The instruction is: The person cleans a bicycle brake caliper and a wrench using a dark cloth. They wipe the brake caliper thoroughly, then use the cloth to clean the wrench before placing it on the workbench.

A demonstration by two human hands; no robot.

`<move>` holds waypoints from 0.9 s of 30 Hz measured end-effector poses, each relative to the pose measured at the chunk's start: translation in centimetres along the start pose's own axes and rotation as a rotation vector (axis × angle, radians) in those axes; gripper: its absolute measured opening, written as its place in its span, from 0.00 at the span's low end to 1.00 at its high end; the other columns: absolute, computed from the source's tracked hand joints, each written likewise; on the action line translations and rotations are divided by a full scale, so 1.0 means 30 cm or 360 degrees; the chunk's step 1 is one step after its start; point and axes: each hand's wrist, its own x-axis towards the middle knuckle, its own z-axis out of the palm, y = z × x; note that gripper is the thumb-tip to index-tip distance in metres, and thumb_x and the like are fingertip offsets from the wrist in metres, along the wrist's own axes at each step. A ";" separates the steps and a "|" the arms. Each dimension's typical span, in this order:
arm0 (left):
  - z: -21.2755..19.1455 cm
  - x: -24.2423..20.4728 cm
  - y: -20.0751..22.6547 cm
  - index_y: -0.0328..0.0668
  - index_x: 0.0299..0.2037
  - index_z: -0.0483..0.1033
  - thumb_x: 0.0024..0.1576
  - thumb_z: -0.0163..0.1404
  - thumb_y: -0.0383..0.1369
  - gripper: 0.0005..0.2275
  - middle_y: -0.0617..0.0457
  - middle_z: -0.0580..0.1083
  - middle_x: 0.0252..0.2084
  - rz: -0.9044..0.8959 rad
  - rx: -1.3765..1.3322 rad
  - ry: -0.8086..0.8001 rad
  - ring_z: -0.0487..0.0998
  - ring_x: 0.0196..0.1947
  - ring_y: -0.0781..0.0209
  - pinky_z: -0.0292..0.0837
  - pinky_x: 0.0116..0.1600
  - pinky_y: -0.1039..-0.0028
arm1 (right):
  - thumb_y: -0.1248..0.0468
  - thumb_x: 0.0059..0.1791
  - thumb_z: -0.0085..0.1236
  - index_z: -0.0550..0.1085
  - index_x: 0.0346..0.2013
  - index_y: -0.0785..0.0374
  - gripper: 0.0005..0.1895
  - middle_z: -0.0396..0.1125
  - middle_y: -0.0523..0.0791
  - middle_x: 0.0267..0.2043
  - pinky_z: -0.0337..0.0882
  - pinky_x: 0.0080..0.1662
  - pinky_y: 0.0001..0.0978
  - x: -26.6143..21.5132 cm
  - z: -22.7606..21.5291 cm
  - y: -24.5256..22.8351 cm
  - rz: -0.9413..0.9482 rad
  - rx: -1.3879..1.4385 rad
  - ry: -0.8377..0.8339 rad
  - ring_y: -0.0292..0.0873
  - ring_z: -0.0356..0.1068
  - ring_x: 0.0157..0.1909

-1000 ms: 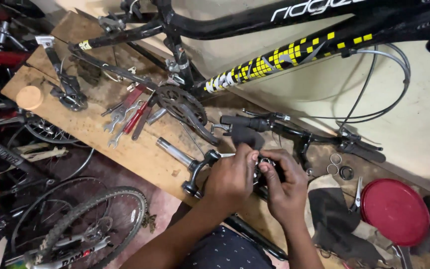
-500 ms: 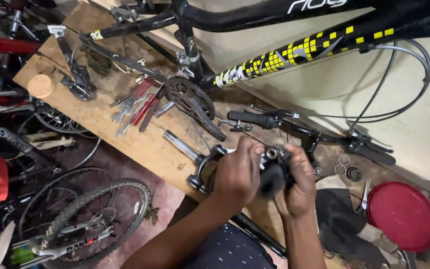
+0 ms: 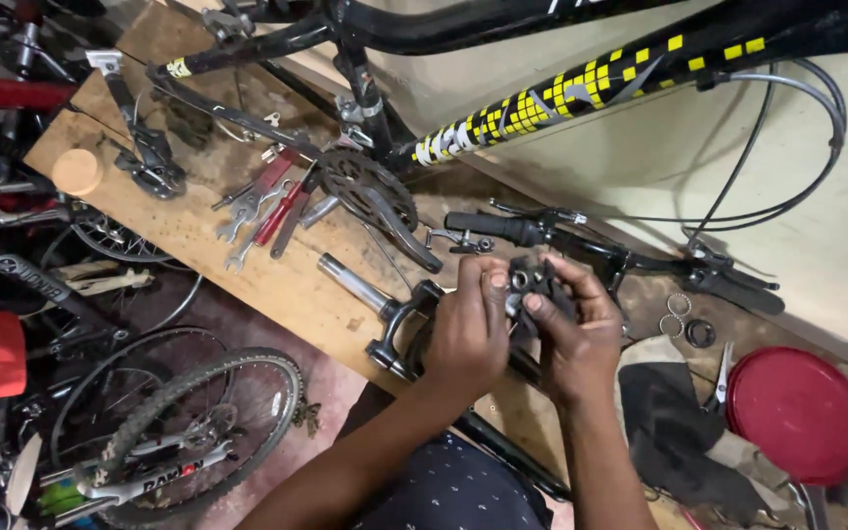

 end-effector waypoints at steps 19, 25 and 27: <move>0.007 0.105 -0.063 0.29 0.61 0.57 0.65 0.24 0.48 0.27 0.25 0.65 0.60 -0.0703 -0.0939 -0.0113 0.63 0.63 0.26 0.56 0.64 0.41 | 0.77 0.44 0.51 0.73 0.55 0.68 0.23 0.71 0.55 0.54 0.66 0.59 0.55 -0.101 0.052 0.021 -0.0925 -0.0743 -0.0453 0.62 0.69 0.59; 0.018 0.124 -0.064 0.48 0.67 0.56 0.56 0.30 0.54 0.31 0.49 0.58 0.67 -0.1330 -0.1062 -0.0233 0.58 0.66 0.56 0.54 0.67 0.65 | 0.82 0.43 0.45 0.58 0.68 0.69 0.37 0.53 0.58 0.71 0.54 0.67 0.55 -0.043 0.077 -0.017 -0.0957 -0.1009 -0.0647 0.62 0.52 0.71; 0.014 0.148 -0.066 0.42 0.60 0.65 0.59 0.35 0.49 0.24 0.48 0.67 0.56 -0.1250 -0.1245 -0.0093 0.67 0.55 0.56 0.63 0.59 0.66 | 0.74 0.51 0.38 0.57 0.68 0.68 0.29 0.52 0.56 0.72 0.50 0.69 0.56 -0.024 0.107 -0.040 -0.0957 -0.0814 -0.0718 0.61 0.49 0.73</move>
